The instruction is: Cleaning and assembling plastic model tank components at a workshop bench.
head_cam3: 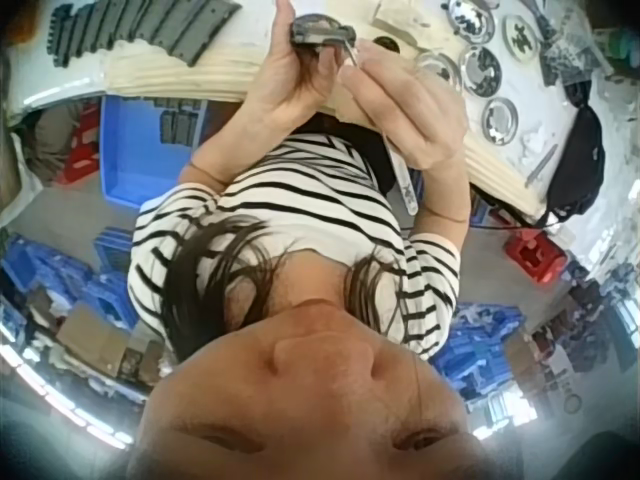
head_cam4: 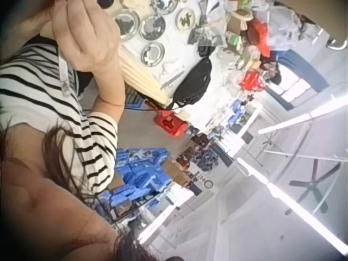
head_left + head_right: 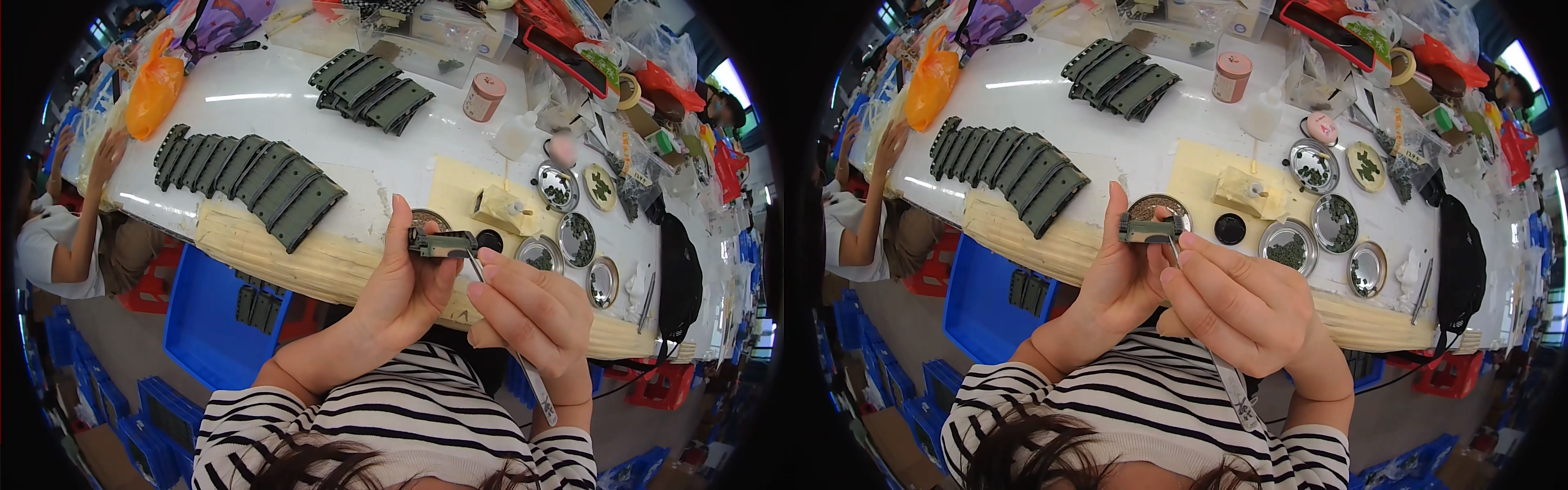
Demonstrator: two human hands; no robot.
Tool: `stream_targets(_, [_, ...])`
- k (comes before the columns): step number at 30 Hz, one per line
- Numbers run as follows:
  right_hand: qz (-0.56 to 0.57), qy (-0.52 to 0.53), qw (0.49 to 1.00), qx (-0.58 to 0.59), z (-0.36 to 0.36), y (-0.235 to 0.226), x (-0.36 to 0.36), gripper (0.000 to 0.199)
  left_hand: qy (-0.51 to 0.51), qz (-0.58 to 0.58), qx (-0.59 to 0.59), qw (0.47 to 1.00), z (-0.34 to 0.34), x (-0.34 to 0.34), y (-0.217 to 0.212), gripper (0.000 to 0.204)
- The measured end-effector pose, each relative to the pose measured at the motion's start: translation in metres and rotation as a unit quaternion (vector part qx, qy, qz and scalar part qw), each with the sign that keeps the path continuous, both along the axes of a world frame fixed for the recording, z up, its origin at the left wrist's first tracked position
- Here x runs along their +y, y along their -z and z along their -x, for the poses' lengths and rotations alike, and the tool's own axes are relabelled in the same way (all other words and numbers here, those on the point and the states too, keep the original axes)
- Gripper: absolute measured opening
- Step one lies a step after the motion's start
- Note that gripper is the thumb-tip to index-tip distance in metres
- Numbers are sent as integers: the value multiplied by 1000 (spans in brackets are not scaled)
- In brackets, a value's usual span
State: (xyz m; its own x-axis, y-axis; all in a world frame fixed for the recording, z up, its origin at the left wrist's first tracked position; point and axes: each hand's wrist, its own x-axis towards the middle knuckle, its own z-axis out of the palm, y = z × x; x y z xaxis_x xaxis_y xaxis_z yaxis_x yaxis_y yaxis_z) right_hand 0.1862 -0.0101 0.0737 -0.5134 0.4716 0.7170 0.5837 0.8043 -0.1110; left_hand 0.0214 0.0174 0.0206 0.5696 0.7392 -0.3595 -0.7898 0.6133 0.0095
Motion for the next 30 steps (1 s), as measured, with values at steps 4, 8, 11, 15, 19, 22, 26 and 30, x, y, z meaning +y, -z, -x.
stream_targets(4, [-1,-23,999,48,2,3,3,34,-9,-32,6,999,6,2,3,42])
stream_targets(8, [97,-18,982,162,-11,3,1,24,-87,-99,54,990,23,6,-1,43])
stream_targets(11, [234,15,951,199,-9,20,8,17,-167,-158,129,965,36,5,-1,44])
stream_targets(15, [335,50,918,207,3,50,15,11,-167,-199,130,957,43,7,4,38])
stream_targets(19, [341,56,920,182,17,53,21,11,-167,-179,203,948,41,7,-8,38])
stream_targets(22, [348,53,920,172,22,55,23,12,-173,-180,235,940,43,9,-5,41])
stream_targets(26, [351,52,918,174,25,59,26,12,-161,-206,250,932,49,10,0,47])
stream_targets(30, [357,44,918,168,29,58,28,12,-200,-213,265,919,49,9,-2,47])
